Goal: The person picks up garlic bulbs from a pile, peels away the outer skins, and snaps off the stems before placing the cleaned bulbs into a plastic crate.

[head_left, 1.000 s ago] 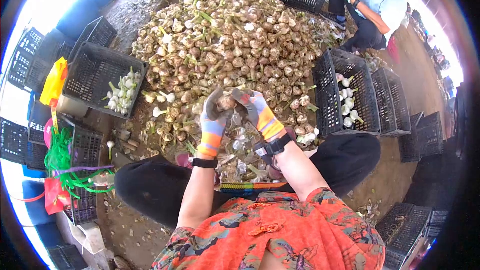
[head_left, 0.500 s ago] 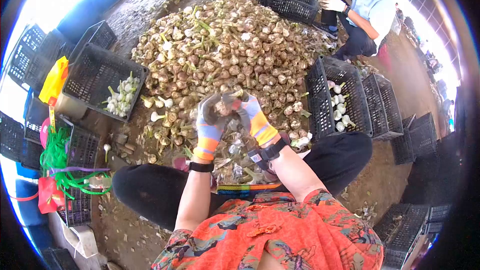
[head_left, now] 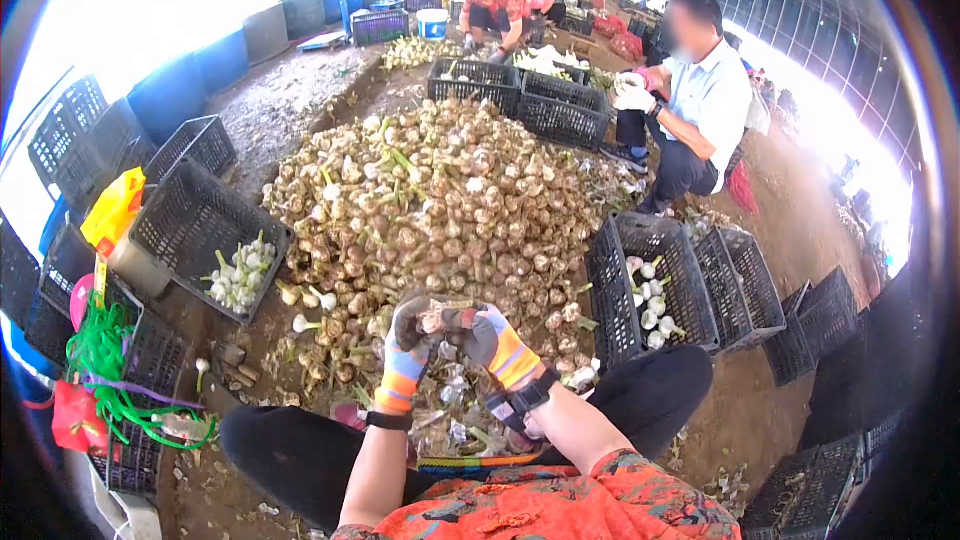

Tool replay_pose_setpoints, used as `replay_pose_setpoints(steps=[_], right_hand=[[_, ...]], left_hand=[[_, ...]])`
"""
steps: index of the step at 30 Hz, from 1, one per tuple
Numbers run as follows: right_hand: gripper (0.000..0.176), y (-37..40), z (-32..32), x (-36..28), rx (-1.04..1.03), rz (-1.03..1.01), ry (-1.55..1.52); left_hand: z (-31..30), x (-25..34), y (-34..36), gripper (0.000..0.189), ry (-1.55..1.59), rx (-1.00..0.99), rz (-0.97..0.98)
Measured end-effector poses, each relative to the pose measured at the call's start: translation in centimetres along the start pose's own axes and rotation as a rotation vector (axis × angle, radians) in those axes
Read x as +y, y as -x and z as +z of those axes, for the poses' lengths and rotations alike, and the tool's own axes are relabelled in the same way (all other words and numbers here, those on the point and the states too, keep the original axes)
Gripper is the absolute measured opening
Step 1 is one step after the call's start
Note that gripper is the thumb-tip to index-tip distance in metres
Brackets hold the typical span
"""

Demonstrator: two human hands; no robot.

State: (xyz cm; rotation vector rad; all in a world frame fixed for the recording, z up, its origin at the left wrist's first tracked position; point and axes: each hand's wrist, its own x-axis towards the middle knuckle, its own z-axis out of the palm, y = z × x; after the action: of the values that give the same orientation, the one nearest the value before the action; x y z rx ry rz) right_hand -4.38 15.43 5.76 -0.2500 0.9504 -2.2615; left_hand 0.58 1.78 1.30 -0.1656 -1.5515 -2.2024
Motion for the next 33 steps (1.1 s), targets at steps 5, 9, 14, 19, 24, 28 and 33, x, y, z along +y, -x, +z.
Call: replay_pose_setpoints(steps=[5, 9, 14, 19, 24, 28, 33], right_hand=[[0.034, -0.1, -0.3, -0.8, 0.179, -0.022, 0.508], [0.031, -0.8, -2.8, -0.3, 0.083, -0.294, 1.046], [0.033, -0.2, -1.5, 0.8, 0.104, -0.304, 0.486], [0.028, 0.4, -0.1, -0.5, 0.096, -0.259, 0.518], [0.024, -0.8, -2.2, 0.7, 0.324, -0.173, 0.643], [0.019, -2.4, -6.8, 2.4, 0.548, -0.227, 0.635], [0.034, -2.9, -8.8, 0.5, 0.325, -0.146, 1.121]], left_hand=[[1.3, 2.9, 0.2, 0.044, 0.093, 0.061, -0.151], [2.2, 2.9, 0.3, 0.036, 0.382, 0.147, -0.272], [2.9, 3.0, 0.1, 0.042, 0.148, 0.116, -0.100], [1.5, 4.0, -0.3, 0.046, 0.025, 0.029, -0.261], [-0.4, -0.8, -0.4, 0.041, -0.117, 0.087, -0.155], [-0.1, 1.7, -0.4, 0.043, -0.079, -0.076, -0.140], [0.3, 4.1, -0.1, 0.061, -0.065, -0.141, -0.140]])
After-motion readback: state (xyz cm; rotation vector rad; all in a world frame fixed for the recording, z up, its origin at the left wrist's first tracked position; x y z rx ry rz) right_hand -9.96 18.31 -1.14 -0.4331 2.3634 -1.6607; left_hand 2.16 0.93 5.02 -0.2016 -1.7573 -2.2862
